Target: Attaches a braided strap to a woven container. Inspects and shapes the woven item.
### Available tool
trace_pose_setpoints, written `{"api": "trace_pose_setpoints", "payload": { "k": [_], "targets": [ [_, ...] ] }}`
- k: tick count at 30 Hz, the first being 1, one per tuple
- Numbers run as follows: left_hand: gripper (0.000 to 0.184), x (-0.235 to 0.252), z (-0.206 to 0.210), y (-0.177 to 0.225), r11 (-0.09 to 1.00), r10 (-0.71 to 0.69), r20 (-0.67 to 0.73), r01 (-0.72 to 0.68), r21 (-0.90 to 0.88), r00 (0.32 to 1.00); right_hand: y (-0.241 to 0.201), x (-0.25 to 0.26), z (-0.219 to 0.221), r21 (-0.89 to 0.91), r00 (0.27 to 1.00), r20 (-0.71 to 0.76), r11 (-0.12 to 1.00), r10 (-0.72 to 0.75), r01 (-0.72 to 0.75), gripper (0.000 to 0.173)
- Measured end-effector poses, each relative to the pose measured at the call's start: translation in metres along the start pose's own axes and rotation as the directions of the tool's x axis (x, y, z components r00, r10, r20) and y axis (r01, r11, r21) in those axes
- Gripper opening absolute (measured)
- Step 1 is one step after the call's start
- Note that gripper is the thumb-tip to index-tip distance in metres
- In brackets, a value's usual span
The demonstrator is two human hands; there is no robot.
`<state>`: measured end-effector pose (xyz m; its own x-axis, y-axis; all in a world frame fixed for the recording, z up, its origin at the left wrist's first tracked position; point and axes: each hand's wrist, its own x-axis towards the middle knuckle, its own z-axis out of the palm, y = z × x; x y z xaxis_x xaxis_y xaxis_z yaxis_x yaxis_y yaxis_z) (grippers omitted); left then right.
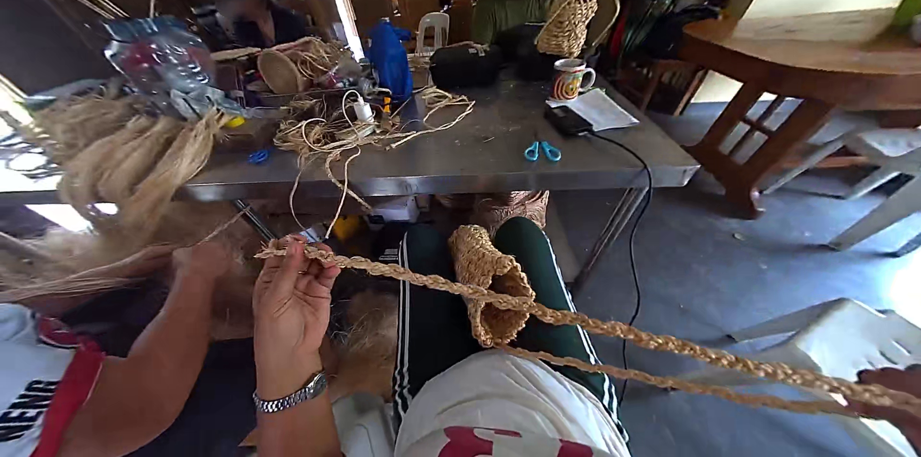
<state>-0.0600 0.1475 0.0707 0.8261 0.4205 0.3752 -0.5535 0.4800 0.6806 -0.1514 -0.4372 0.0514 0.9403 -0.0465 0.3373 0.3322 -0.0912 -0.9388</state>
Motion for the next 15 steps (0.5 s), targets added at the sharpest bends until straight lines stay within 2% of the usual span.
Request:
{"api": "trace_pose_setpoints", "payload": {
  "k": [3, 5, 9, 13, 15],
  "targets": [
    [0.029, -0.002, 0.006, 0.000, 0.999, -0.025, 0.011, 0.025, -0.032, 1.000, 0.016, -0.002, -0.004, -0.069, 0.991, -0.005, 0.988, 0.136, -0.136, 0.020],
    [0.031, -0.004, 0.010, -0.002, 0.998, -0.047, 0.022, 0.047, -0.042, 0.999, 0.024, -0.003, -0.003, -0.146, 0.977, -0.017, 0.966, 0.213, -0.213, 0.028],
    [0.029, -0.007, 0.012, -0.007, 0.989, -0.109, 0.126, 0.120, -0.086, 0.986, 0.038, -0.005, -0.003, -0.190, 0.932, -0.047, 0.913, 0.358, -0.360, 0.029],
    [0.018, -0.015, 0.023, -0.022, 0.984, -0.165, 0.266, 0.177, -0.023, 0.950, 0.055, -0.007, -0.006, -0.412, 0.836, -0.062, 0.749, 0.546, -0.519, 0.018],
    [0.015, -0.023, 0.036, -0.035, 0.976, -0.214, 0.337, 0.216, 0.032, 0.917, 0.067, -0.003, -0.007, -0.575, 0.762, 0.000, 0.624, 0.647, -0.530, 0.027]
  ]
}}
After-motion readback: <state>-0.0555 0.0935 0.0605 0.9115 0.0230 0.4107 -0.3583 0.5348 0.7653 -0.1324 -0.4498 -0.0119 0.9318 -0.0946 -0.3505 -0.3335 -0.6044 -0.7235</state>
